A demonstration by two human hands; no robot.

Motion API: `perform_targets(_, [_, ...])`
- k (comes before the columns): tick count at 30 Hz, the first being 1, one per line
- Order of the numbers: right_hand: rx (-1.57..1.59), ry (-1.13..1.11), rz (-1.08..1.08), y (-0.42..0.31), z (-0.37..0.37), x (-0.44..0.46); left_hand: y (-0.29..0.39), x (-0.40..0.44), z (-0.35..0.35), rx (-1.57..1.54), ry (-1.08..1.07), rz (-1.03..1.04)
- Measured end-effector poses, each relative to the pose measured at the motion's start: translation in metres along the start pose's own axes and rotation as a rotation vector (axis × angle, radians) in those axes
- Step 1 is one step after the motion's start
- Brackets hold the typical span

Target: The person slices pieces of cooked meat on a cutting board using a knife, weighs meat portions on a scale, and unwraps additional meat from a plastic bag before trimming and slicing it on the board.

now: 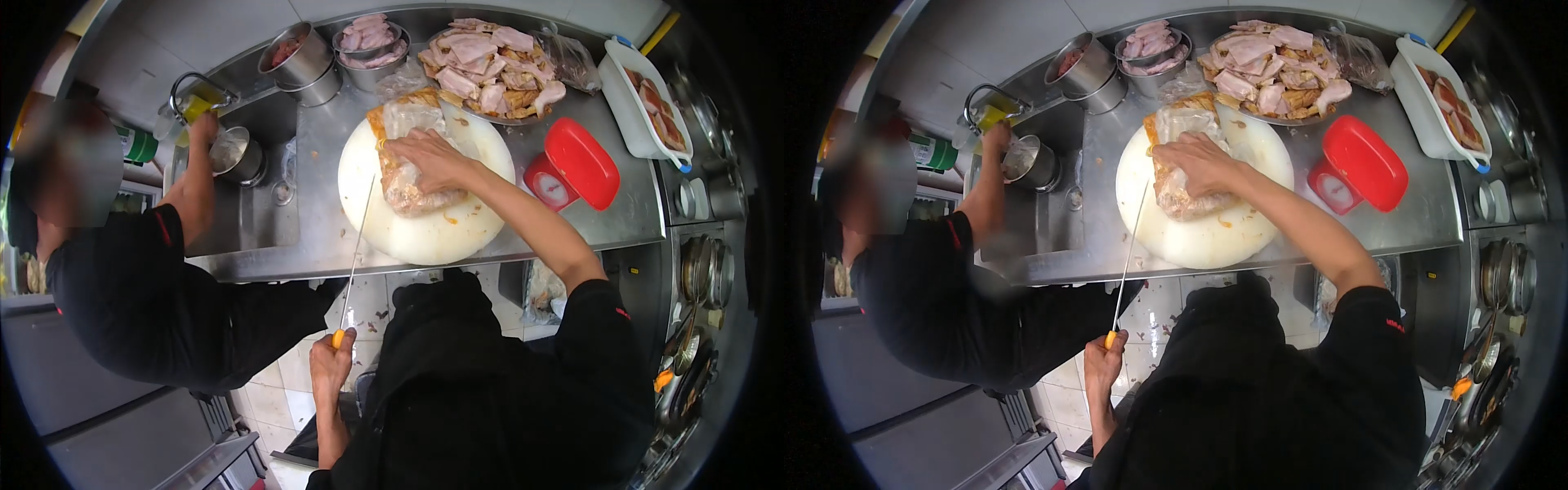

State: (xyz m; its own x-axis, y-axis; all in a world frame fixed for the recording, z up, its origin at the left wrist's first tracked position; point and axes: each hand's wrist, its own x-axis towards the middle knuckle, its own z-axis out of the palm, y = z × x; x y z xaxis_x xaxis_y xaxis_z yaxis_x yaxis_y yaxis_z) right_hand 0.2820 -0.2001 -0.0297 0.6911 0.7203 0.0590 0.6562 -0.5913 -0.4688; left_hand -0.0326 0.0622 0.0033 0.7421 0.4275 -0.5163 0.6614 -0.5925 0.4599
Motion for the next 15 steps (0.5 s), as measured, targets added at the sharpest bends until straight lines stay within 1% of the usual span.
perform_targets(3, [-0.077,-0.022,-0.026,-0.006,0.002,-0.007,-0.008,0.002,0.001,-0.046,0.024,0.012])
perform_targets(6, [-0.21,-0.034,0.059,-0.015,0.001,-0.016,-0.015,0.005,0.006,-0.081,0.039,0.054])
perform_targets(10, [-0.188,0.141,0.064,-0.012,0.014,-0.036,-0.012,0.007,0.004,-0.13,0.008,0.089])
perform_targets(12, [-0.144,0.246,0.108,-0.027,0.01,-0.052,-0.015,0.011,0.007,-0.135,-0.008,0.09])
perform_targets(15, [-0.129,0.399,0.102,-0.046,0.013,-0.074,-0.006,0.014,0.005,-0.188,-0.034,0.137])
